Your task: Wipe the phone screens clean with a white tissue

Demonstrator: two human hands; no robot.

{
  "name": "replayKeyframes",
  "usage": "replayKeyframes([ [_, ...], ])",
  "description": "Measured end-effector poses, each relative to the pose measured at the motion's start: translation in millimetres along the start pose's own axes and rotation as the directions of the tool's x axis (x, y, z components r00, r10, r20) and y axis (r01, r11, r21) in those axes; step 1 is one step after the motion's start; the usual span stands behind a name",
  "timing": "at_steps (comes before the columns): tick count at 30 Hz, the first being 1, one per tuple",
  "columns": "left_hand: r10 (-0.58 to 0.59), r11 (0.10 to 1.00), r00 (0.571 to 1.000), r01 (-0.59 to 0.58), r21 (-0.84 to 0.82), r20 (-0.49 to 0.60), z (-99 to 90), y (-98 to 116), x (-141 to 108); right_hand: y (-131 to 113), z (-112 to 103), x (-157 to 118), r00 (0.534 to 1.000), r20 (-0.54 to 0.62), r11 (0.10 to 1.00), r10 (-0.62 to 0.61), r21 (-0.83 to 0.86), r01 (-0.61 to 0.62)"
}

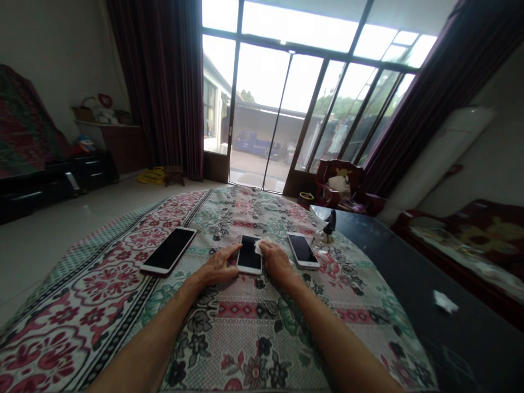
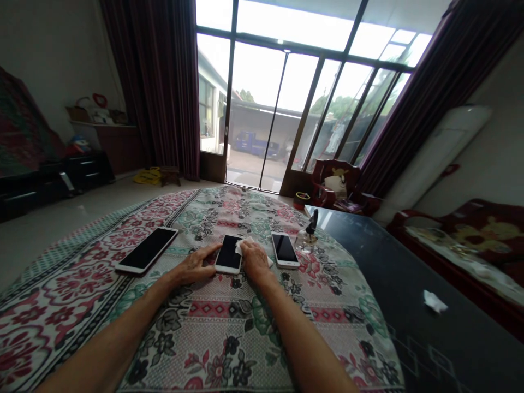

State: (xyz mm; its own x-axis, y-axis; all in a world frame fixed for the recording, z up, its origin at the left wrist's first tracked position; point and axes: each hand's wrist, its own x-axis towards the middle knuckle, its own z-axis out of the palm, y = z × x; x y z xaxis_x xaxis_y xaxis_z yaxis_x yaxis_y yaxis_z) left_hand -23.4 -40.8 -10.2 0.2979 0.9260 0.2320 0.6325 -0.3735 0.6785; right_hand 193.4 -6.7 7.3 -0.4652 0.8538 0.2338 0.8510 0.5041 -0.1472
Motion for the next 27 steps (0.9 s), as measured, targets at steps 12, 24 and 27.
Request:
replayKeyframes([
  [12, -0.001, 0.999, 1.0, 0.001, 0.039, 0.0, 0.3, 0, -1, -15, -8, -67, 0.99, -0.014, 0.987, -0.139, 0.075, 0.14],
  [24, 0.01, 0.999, 0.999, -0.012, 0.053, 0.031, -1.4, 0, -2, -21, -10, -68, 0.982, 0.009, 0.98, -0.189, 0.057, 0.188],
  [27, 0.019, 0.999, 0.999, -0.02, 0.031, 0.034, -1.9, -2, -2, -31, -7, -58, 0.976, 0.012, 0.975, -0.217, 0.05, 0.217],
])
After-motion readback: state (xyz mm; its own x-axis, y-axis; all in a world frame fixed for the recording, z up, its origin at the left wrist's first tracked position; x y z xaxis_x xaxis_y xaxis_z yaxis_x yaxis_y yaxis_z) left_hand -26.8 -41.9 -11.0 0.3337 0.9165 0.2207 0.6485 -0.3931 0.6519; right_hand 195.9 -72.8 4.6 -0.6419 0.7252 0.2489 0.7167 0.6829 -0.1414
